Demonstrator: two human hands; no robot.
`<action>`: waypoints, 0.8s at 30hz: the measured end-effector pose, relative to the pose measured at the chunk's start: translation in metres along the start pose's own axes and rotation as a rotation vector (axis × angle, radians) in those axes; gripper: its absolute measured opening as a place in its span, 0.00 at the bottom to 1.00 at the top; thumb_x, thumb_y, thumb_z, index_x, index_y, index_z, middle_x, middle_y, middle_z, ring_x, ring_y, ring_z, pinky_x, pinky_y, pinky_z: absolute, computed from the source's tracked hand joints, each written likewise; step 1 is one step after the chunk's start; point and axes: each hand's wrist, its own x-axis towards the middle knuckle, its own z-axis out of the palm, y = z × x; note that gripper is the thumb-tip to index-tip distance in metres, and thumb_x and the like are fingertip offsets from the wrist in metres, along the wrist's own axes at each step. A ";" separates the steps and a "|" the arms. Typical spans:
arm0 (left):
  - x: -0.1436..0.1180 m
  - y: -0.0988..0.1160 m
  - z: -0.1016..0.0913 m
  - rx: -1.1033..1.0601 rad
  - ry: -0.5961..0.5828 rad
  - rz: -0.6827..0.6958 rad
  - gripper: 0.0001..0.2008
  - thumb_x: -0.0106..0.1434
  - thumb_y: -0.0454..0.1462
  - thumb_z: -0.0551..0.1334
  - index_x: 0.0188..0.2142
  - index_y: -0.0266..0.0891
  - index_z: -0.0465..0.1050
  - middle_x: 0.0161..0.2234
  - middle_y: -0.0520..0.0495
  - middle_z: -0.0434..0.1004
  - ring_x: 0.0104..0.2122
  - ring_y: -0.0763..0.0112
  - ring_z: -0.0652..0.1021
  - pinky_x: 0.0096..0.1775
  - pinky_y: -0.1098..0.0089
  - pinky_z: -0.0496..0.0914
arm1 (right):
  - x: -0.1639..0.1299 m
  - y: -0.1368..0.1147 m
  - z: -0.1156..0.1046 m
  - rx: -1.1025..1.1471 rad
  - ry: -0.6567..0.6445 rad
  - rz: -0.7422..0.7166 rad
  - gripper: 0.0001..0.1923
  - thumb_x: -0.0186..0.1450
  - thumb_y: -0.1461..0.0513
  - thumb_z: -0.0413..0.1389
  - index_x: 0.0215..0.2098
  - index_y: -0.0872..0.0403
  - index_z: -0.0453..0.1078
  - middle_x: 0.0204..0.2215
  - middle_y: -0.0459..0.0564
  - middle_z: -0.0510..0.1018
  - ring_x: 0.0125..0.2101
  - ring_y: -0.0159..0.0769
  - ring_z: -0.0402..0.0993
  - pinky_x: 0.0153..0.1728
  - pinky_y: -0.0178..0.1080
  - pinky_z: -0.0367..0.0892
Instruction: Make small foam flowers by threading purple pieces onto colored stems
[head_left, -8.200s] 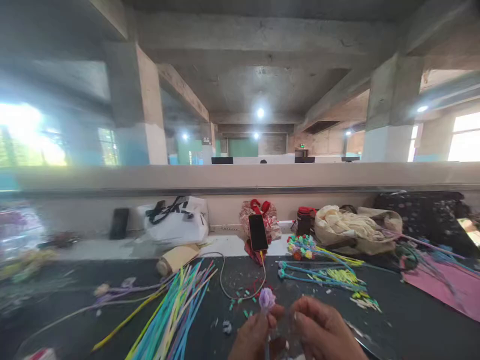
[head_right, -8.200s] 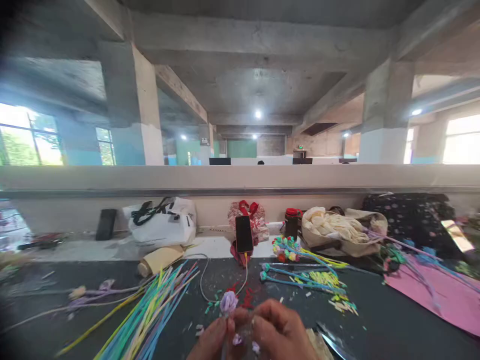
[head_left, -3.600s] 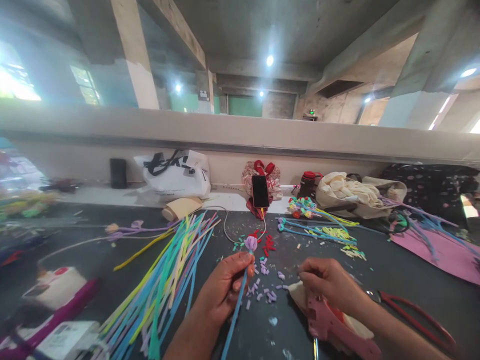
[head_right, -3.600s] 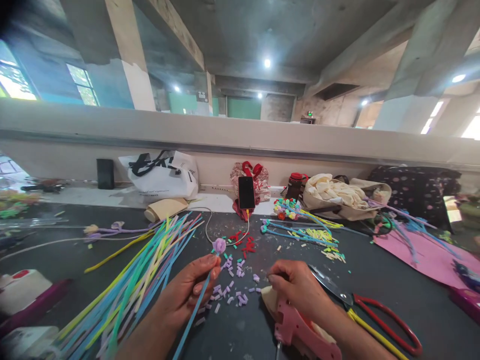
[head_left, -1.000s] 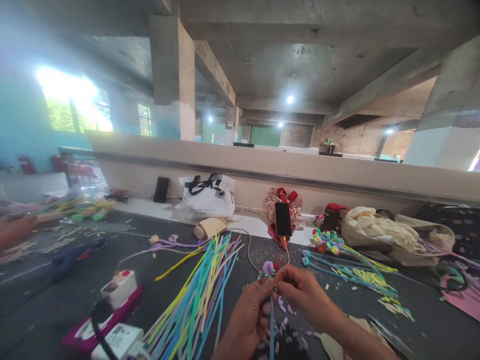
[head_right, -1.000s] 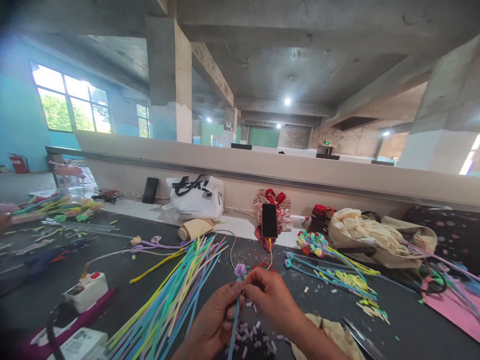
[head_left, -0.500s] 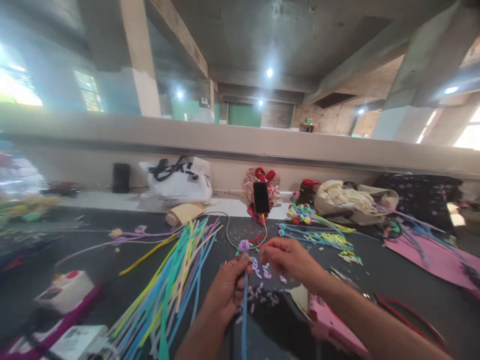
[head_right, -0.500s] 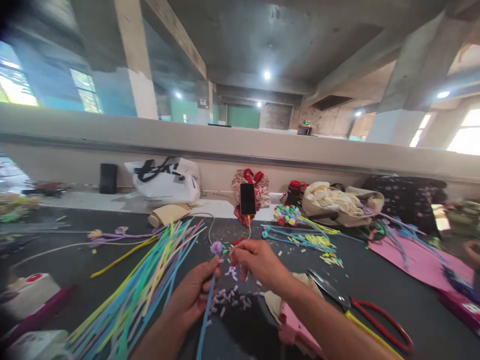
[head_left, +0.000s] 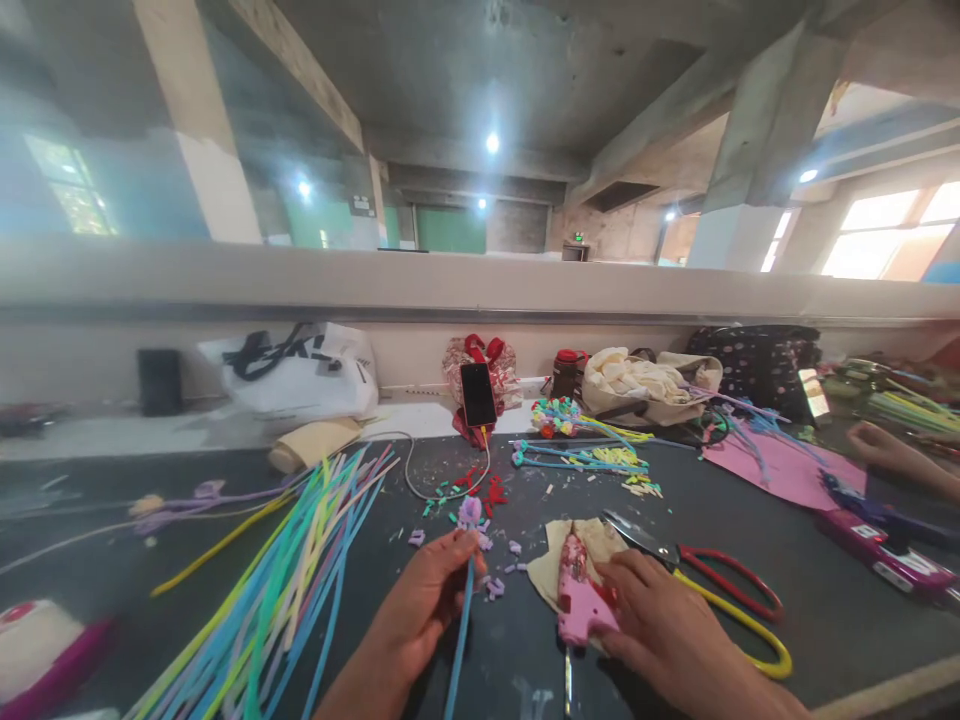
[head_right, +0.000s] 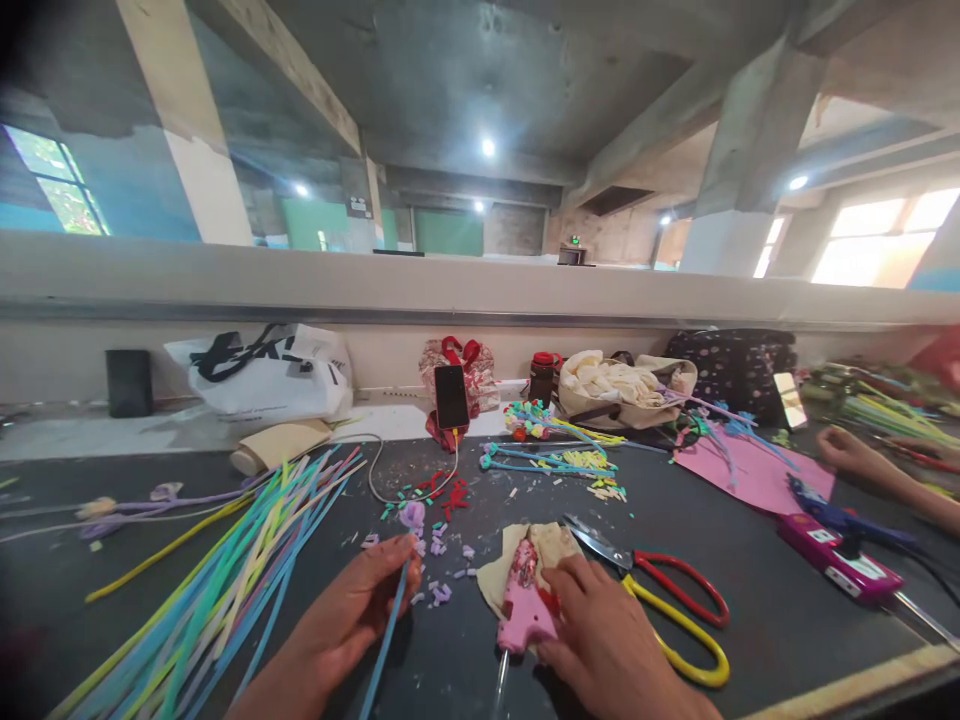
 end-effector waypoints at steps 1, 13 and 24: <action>-0.001 -0.004 0.008 0.029 -0.022 -0.024 0.09 0.46 0.39 0.63 0.21 0.34 0.66 0.15 0.54 0.69 0.15 0.82 0.69 0.18 0.82 0.61 | 0.003 -0.001 0.002 -0.022 -0.004 -0.006 0.19 0.54 0.54 0.51 0.44 0.48 0.62 0.40 0.50 0.67 0.39 0.41 0.64 0.36 0.40 0.59; 0.028 -0.052 0.051 0.223 0.127 -0.168 0.11 0.48 0.41 0.61 0.28 0.36 0.63 0.23 0.45 0.76 0.22 0.70 0.76 0.25 0.72 0.67 | 0.002 0.014 -0.003 0.203 0.041 -0.019 0.11 0.52 0.63 0.51 0.35 0.49 0.67 0.33 0.46 0.71 0.35 0.36 0.65 0.35 0.35 0.59; 0.035 -0.059 0.046 0.245 0.113 -0.096 0.14 0.47 0.44 0.61 0.24 0.35 0.65 0.23 0.46 0.74 0.21 0.74 0.74 0.19 0.77 0.63 | -0.019 0.046 -0.020 1.128 0.345 0.418 0.15 0.53 0.52 0.51 0.32 0.51 0.72 0.27 0.47 0.77 0.28 0.40 0.72 0.28 0.36 0.68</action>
